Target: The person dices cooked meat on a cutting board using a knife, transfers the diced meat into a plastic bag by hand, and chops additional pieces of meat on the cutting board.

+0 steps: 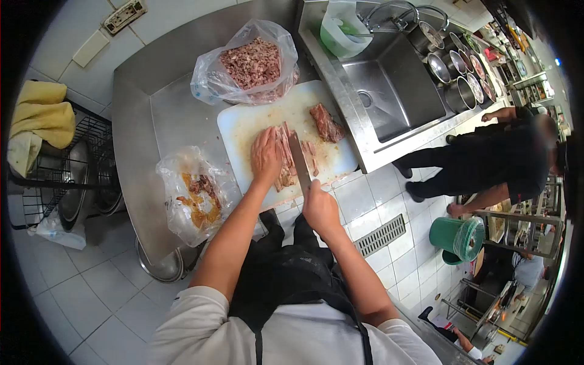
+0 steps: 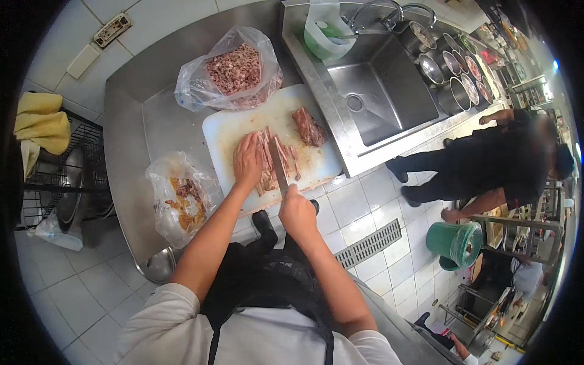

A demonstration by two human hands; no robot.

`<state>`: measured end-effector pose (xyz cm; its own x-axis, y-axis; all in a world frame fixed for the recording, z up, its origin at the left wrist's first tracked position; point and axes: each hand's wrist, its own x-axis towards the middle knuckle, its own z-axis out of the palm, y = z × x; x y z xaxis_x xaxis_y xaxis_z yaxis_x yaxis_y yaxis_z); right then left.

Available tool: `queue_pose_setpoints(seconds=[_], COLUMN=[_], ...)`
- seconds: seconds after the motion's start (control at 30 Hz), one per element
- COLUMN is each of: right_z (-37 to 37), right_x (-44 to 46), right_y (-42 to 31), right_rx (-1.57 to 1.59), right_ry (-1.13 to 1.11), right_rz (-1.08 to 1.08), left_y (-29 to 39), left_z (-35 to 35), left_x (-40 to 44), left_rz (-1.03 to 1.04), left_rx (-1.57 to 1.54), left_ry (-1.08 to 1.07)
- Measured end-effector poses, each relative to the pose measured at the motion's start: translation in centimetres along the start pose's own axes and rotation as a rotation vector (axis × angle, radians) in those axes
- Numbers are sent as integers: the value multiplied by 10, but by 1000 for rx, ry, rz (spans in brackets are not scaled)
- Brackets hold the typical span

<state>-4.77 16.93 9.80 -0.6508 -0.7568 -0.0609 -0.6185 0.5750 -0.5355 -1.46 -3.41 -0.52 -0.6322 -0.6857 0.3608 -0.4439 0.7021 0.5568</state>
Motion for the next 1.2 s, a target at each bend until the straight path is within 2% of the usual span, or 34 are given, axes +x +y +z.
queue_pose_setpoints(seconds=[0.2,0.6,0.73,0.83,0.97,1.13,1.2], right_z=[38,63,49,26,-7,-9,3], right_x=[54,88,66,18,-16,-14,-8], right_y=[-6,-2,0,7,13,4,-2], right_rx=[-25,-86,-106,-116,-182,-117,-94], right_ry=[6,26,-38,-172,-265,-105,-55], right_rz=[-9,-70,-49,12,6,-1,-11], left_y=[0,1,0,-1,-4,-17,-15], left_z=[3,2,2,3,0,-4,-6], left_x=[5,8,6,4,3,-3,-13], left_rz=[6,23,22,61,14,-69,-34], left_rx=[-4,56,60,96,2,-217,-131], left_ry=[1,-15,-22,-2,-22,-42,-44])
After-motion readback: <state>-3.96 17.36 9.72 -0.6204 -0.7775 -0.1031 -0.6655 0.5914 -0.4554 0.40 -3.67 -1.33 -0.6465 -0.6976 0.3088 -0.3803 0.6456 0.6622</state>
